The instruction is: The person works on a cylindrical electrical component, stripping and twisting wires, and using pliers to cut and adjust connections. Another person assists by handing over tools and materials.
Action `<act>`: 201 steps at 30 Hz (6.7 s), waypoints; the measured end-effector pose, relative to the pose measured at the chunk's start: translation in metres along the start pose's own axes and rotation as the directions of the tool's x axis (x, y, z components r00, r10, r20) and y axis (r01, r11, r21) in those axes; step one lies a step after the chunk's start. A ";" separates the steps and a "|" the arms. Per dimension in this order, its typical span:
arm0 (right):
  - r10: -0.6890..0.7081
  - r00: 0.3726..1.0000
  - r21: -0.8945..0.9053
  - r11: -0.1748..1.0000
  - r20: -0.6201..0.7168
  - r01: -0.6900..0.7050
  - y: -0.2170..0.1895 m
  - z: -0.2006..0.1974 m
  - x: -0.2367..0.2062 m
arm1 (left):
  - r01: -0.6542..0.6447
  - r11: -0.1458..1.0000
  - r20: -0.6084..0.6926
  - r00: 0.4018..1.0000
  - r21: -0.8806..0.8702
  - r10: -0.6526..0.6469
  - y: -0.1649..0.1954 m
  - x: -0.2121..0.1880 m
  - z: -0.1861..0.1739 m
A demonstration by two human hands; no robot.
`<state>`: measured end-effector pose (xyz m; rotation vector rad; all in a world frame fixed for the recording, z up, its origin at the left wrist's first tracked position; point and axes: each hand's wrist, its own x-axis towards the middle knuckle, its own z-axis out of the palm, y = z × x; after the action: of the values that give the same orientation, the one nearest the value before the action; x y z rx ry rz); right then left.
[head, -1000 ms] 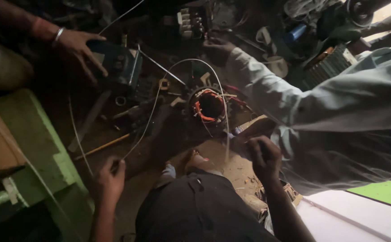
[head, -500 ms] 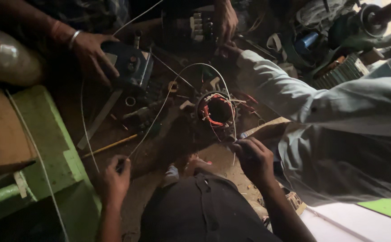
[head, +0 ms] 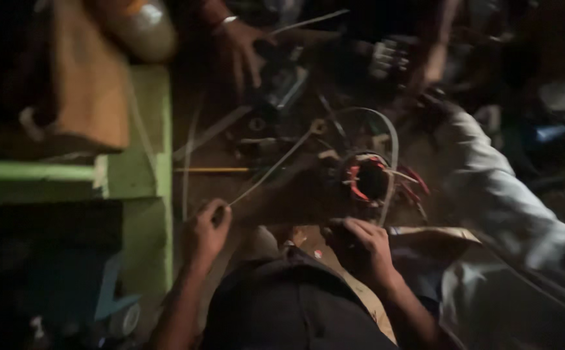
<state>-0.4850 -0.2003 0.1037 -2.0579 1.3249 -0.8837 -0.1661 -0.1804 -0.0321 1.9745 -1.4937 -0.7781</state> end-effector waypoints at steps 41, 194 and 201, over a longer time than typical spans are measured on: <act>0.483 0.866 -0.543 0.765 0.128 -0.346 0.031 0.344 0.428 | 0.018 0.923 0.297 0.949 -0.384 0.105 -0.072 0.055 -0.081; 0.192 0.967 0.641 0.766 -0.166 -0.042 0.035 -0.092 -0.049 | -0.454 0.644 0.120 0.754 -0.616 0.646 0.230 -0.059 0.101; 0.217 0.955 0.695 0.719 -0.205 -0.014 0.026 -0.082 -0.041 | -0.361 0.447 0.107 0.669 -0.818 0.735 0.228 -0.042 0.093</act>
<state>-0.5747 -0.1791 0.1279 -1.2806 1.0095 -1.3888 -0.3919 -0.2019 0.0725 0.5795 -1.5676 -1.3138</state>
